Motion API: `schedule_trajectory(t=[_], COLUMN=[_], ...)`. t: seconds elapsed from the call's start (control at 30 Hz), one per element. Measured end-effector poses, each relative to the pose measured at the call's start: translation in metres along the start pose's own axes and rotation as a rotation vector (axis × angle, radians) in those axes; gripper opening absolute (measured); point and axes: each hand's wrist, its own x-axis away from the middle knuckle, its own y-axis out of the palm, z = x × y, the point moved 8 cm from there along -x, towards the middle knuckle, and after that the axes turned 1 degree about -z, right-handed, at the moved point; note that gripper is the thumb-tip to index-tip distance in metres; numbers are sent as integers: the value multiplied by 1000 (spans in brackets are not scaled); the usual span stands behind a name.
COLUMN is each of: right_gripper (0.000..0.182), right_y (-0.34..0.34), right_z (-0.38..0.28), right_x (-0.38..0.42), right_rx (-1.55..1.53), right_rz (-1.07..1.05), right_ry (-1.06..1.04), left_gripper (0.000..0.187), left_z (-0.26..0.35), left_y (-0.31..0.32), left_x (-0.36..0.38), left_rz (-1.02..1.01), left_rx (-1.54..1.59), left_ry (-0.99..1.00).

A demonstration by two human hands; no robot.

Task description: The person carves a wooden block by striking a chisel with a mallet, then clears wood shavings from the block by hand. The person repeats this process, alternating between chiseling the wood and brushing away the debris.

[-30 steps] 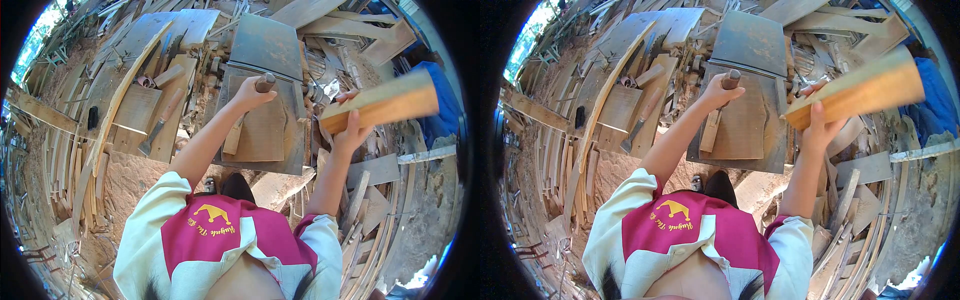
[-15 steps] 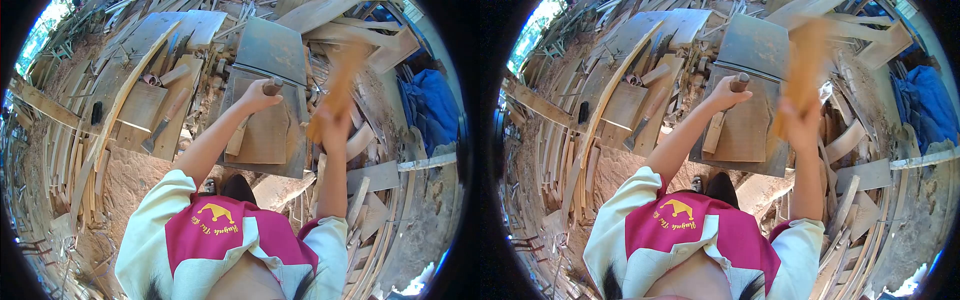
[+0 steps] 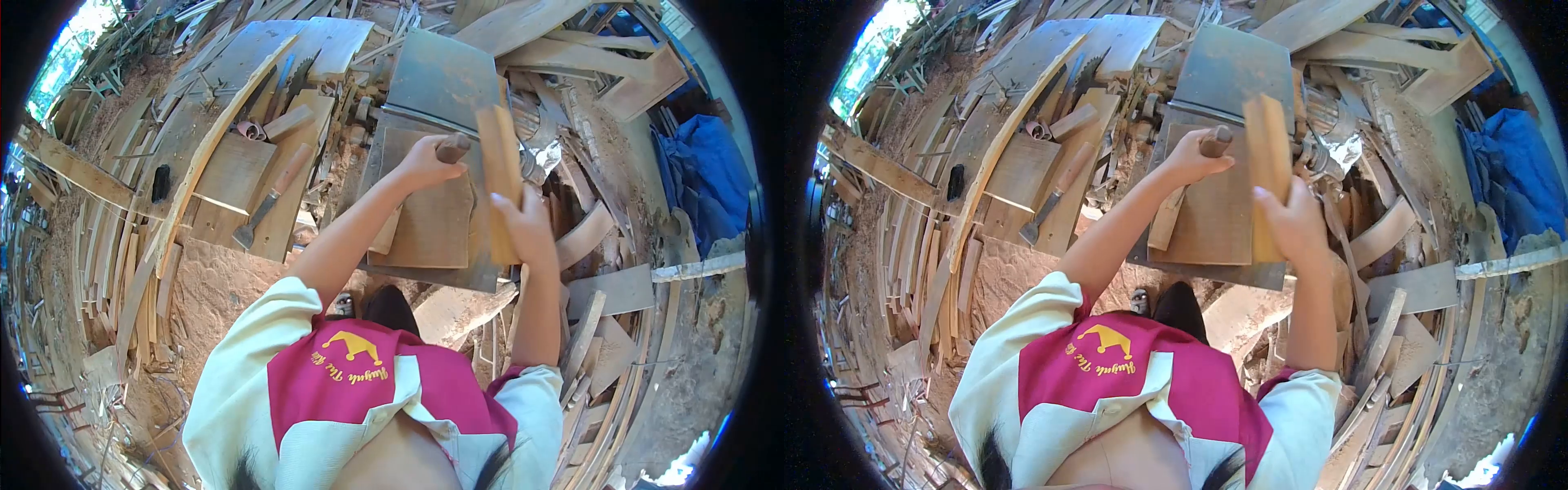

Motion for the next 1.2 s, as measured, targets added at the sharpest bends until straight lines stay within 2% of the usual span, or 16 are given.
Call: schedule_trajectory(t=[0.17, 0.23, 0.27, 0.33, 0.47, 0.53, 0.63, 0.67, 0.73, 0.87, 0.93, 0.97, 1.03, 1.07, 1.13, 1.2], right_gripper=[51, 45, 45, 42, 43, 45, 41, 41, 42, 43, 43, 43, 42, 42, 42, 42], right_y=[-50, -51, -45, 13, -12, -60, -50, -41, 15, -6, -45, -38, -33, -28, 23, 28], right_z=[12, -6, -8, -35, -31, -22, -16, -12, -15, -10, -7, -4, -16, -22, -32, -7], right_x=[6, 12, 17, 18, 17, 22, 29, 32, 28, 27, 35, 34, 28, 28, 23, 23], right_rx=[-630, -900, -894, 139, 10, -621, -1062, -1060, 19, -151, -711, -717, -1097, -1096, -18, -192], right_rz=[442, 532, 536, -48, -192, 354, 491, 489, -51, -92, 311, 307, 294, 294, -84, -109], right_ry=[151, -190, -192, -182, -35, 8, -319, -317, -122, -21, -13, -7, -332, -332, -39, 48], left_gripper=[23, 22, 21, 21, 23, 24, 25, 25, 24, 23, 22, 22, 22, 22, 22, 22], left_z=[-5, -4, -3, -9, 0, 5, 7, 2, -8, -11, -14, -14, -10, -11, -15, -17], left_y=[-11, -6, -4, 0, 0, -1, 2, 4, 5, 6, 4, 4, 3, 2, 2, 3], left_x=[3, 0, 0, 1, 3, 8, 5, 5, 3, 7, 9, 9, 8, 9, 9, 10], left_rz=[-2, -8, -13, -12, 3, 11, -1, -27, -45, -14, -3, -7, -14, -21, -25, -36], left_rx=[-33, -66, -68, -76, -47, -141, -145, -129, -114, -48, -42, -69, -97, -78, -59, 69], left_ry=[-25, -26, -11, 10, 55, 55, 75, 7, -59, 9, -16, -3, 15, -5, -25, 2])
